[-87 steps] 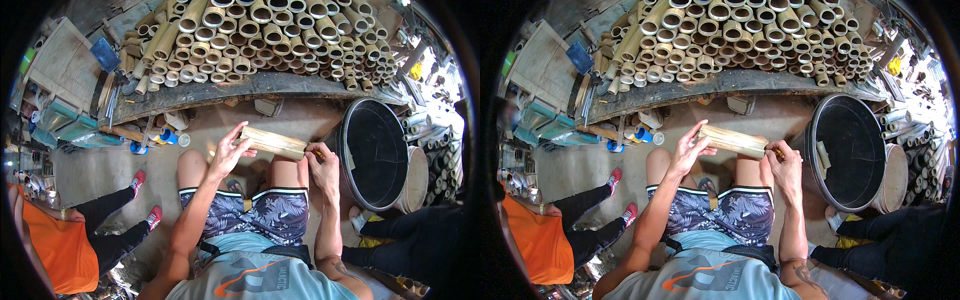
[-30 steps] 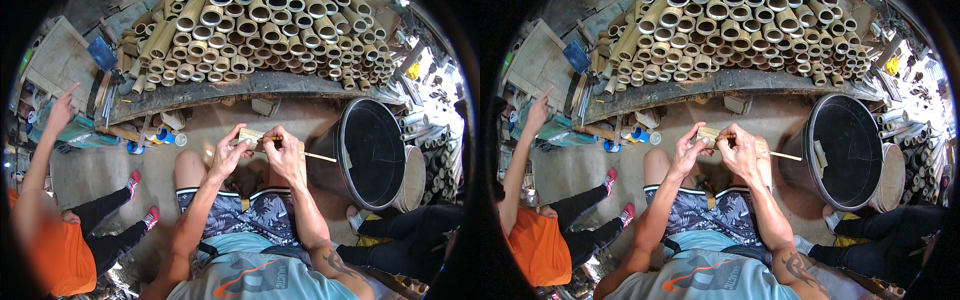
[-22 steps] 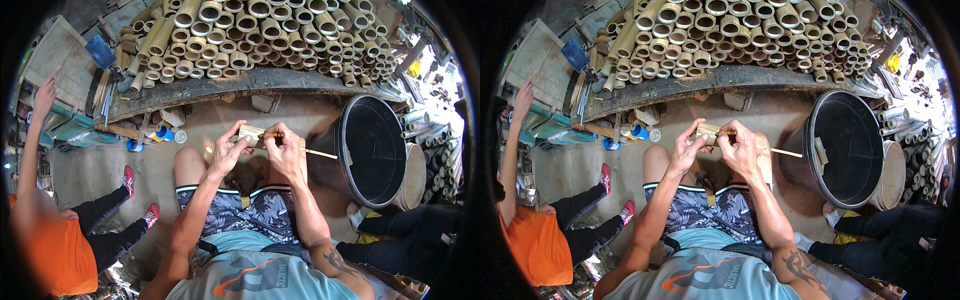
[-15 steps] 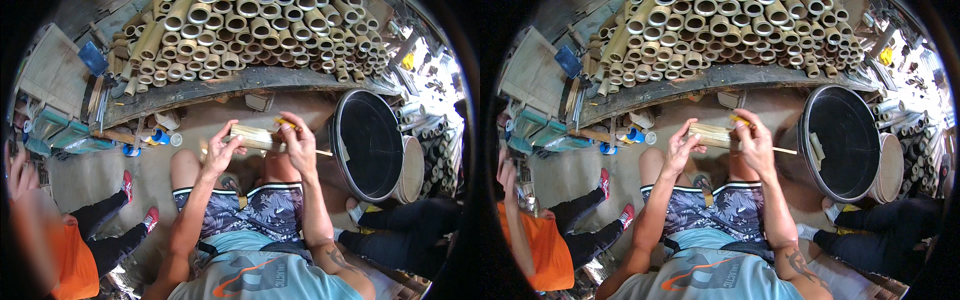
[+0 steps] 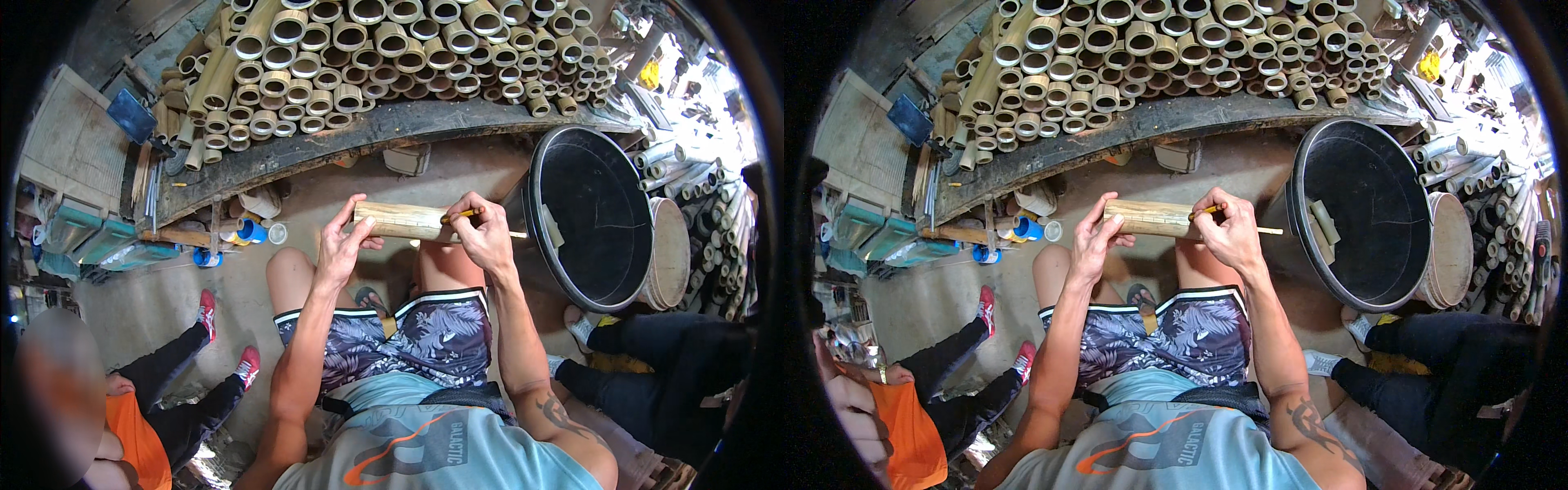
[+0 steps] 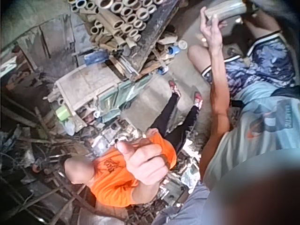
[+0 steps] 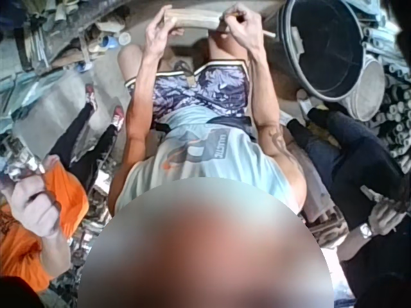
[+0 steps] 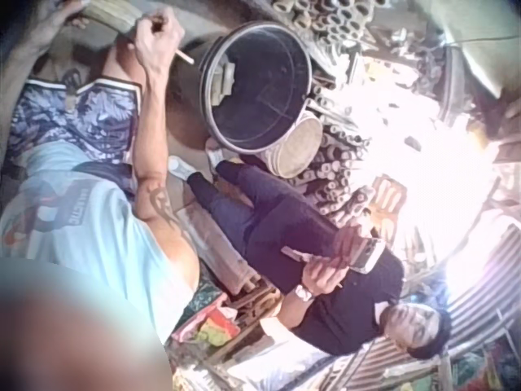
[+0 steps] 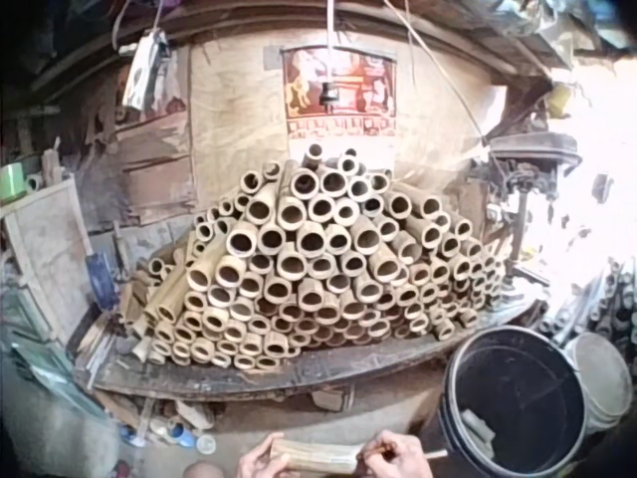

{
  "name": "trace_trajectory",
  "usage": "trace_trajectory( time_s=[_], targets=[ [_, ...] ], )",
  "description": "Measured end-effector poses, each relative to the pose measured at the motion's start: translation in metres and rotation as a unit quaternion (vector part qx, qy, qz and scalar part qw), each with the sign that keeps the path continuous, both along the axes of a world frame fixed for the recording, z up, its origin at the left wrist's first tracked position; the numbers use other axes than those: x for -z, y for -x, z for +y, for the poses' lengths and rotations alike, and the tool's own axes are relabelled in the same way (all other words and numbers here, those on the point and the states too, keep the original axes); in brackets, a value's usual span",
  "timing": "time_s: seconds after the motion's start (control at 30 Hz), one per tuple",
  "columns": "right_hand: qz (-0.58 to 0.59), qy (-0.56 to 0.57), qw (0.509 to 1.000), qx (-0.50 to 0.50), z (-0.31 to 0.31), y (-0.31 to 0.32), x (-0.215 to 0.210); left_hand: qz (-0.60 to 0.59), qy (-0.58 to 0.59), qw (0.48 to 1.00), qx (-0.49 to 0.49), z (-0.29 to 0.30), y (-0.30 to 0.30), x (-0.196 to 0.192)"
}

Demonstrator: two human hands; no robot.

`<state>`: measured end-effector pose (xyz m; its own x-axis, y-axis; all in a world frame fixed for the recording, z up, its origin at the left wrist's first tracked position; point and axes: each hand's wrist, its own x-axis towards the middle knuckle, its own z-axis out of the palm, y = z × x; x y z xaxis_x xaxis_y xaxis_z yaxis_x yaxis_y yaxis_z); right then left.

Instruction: The person sits on the floor and uses a small knife to scrape and shape a short bamboo tube. They rotate the piece repeatedly, scrape along its length, and occasionally pause to inspect the surface. A second person nearby handles bamboo pieces and places them into a bucket.

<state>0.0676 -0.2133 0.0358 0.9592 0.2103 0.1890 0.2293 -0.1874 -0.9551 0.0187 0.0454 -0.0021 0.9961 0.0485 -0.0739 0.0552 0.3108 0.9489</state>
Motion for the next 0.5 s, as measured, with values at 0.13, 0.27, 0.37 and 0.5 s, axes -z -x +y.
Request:
trace_trajectory(
  time_s=[0.13, 0.27, 0.37, 0.5],
  targets=[
    [-0.041, 0.018, 0.999, 0.006, 0.0016, -0.0007, -0.0004, 0.004, -0.004, 1.000, -0.008, -0.0007, 0.0006, -0.0015],
    [-0.039, 0.029, 0.999, 0.008, 0.0005, 0.0002, 0.0014, 0.000, -0.013, 1.000, -0.003, -0.0007, 0.0002, -0.0021],
    [-0.037, 0.023, 0.999, -0.009, -0.0005, -0.0007, 0.0030, -0.002, -0.012, 1.000, -0.001, 0.0000, 0.0000, -0.0011],
    [-0.008, 0.004, 1.000, -0.027, -0.0020, -0.0002, -0.0019, 0.002, -0.009, 1.000, -0.005, 0.0004, 0.0007, 0.0016]
  ],
)
